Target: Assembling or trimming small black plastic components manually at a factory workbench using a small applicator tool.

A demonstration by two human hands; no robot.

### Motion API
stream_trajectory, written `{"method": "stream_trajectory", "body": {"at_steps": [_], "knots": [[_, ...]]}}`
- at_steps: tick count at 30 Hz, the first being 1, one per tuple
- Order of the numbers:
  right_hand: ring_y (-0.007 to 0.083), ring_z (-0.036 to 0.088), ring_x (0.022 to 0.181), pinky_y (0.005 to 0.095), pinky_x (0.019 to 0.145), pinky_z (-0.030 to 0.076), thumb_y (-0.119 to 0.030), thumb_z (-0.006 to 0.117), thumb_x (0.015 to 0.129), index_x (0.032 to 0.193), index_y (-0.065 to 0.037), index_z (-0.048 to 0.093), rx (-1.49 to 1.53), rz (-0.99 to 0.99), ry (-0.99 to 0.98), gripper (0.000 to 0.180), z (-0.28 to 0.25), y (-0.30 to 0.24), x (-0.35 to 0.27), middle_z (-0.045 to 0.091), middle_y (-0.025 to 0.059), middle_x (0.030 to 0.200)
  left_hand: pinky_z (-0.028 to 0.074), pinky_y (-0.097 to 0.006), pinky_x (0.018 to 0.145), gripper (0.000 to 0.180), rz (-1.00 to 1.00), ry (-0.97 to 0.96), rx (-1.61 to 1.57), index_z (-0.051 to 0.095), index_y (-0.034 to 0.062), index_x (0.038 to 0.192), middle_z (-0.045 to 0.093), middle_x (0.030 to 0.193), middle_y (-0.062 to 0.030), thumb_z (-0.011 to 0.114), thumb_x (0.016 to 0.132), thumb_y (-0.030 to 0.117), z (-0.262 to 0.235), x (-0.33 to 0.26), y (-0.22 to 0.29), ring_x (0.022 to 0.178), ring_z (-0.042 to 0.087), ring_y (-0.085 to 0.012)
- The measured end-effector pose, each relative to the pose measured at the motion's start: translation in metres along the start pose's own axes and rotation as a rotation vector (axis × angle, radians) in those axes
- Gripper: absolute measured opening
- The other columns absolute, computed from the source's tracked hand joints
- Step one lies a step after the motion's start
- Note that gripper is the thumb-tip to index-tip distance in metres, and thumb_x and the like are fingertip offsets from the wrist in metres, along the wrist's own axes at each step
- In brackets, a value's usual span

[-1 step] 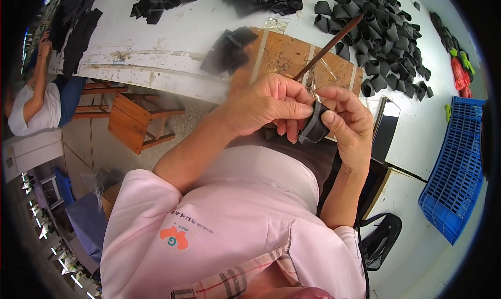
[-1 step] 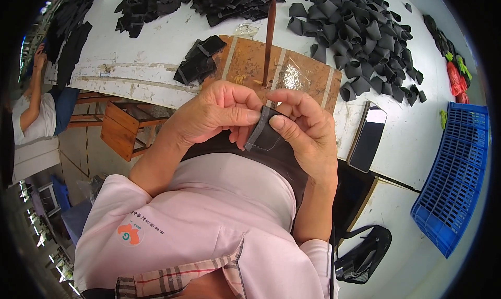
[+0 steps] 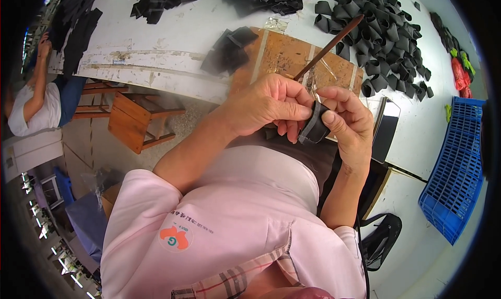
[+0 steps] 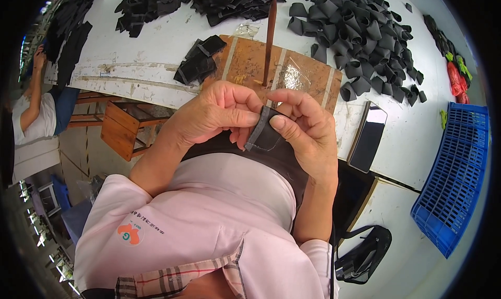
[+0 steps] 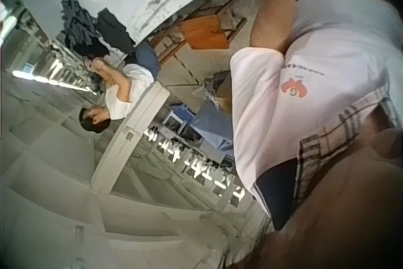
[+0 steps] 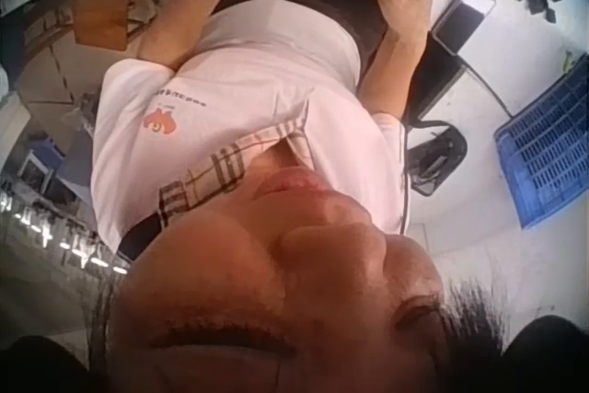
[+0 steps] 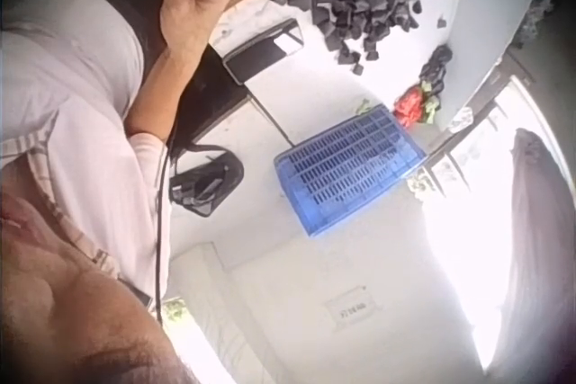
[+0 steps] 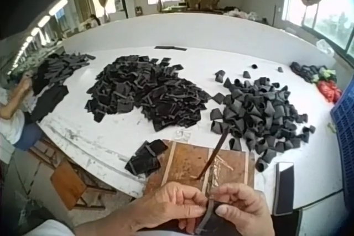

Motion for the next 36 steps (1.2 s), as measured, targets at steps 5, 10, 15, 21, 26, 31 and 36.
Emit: {"method": "stream_trajectory", "body": {"at_steps": [5,10,15,21,26,31,36], "knots": [[0.0044,0.047,0.064,0.0162,0.059,0.038,-0.002,0.060,0.078,0.102,0.005,0.054,0.011,-0.002,-0.013,0.025,0.003,-0.003,0.002,0.051,-0.0017,0.068,0.042,-0.019,0.044,0.012,0.010,-0.014,0.018,0.056,-0.0027,0.084,0.059,0.068,-0.0058,0.058,0.079,0.008,-0.001,0.001,-0.002,0.053,0.057,-0.0111],[0.0051,0.047,0.062,0.0182,0.056,0.038,-0.002,0.062,0.076,0.101,0.002,0.054,-0.102,-0.002,0.011,0.027,0.003,0.000,0.005,0.050,-0.0016,0.067,0.041,-0.017,0.046,0.008,0.054,0.039,0.098,0.056,-0.0015,0.083,0.058,0.068,-0.0034,0.056,0.078,0.005,-0.005,0.002,0.003,0.054,0.053,-0.0074],[0.0083,0.048,0.059,0.0212,0.052,0.039,-0.004,0.064,0.074,0.096,0.001,0.056,-0.812,-0.337,0.373,0.025,-0.007,-0.034,-0.001,0.050,0.0027,0.069,0.041,-0.017,0.048,0.006,0.185,0.307,0.250,0.055,-0.0011,0.082,0.057,0.069,-0.0027,0.056,0.078,0.003,-0.022,-0.001,0.014,0.057,0.053,-0.0056],[0.0095,0.048,0.055,0.0219,0.048,0.037,-0.006,0.066,0.073,0.085,0.001,0.059,-0.547,-0.335,0.331,0.016,0.005,-0.027,-0.003,0.051,0.0049,0.069,0.042,-0.021,0.045,0.006,0.486,0.512,0.494,0.052,-0.0009,0.074,0.057,0.061,-0.0044,0.058,0.073,0.000,-0.009,-0.013,0.043,0.051,0.051,-0.0056],[0.0176,0.050,0.054,0.0274,0.047,0.039,0.000,0.061,0.072,0.082,0.000,0.058,-0.802,-0.448,0.402,0.010,0.017,-0.036,-0.004,0.050,0.0085,0.068,0.041,-0.016,0.043,0.007,0.781,0.730,0.940,0.053,-0.0017,0.079,0.058,0.066,-0.0036,0.057,0.075,-0.005,0.003,-0.031,0.054,0.054,0.052,-0.0025],[0.0238,0.050,0.054,0.0313,0.047,0.041,0.004,0.057,0.070,0.083,-0.001,0.056,-0.899,-0.435,0.460,0.014,0.013,-0.023,0.000,0.048,0.0107,0.067,0.034,-0.015,0.038,0.010,0.484,0.687,0.258,0.053,-0.0006,0.084,0.057,0.068,-0.0029,0.054,0.075,-0.006,-0.035,-0.020,0.039,0.046,0.045,-0.0018],[0.0061,0.042,0.052,0.0196,0.045,0.033,-0.001,0.055,0.079,0.079,0.003,0.058,0.100,-0.009,0.345,0.005,-0.005,0.013,0.011,0.051,-0.0007,0.062,0.027,-0.014,0.037,0.018,0.226,0.219,-0.363,0.051,-0.0010,0.089,0.054,0.076,-0.0029,0.052,0.072,-0.005,-0.014,0.000,0.020,0.045,0.035,0.0003]]}}
Point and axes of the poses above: each hand's wrist, its own x-axis towards the middle knuckle, its own z-axis out of the palm, y = z × x, the point moved 10 cm from there along x, towards the middle knuckle
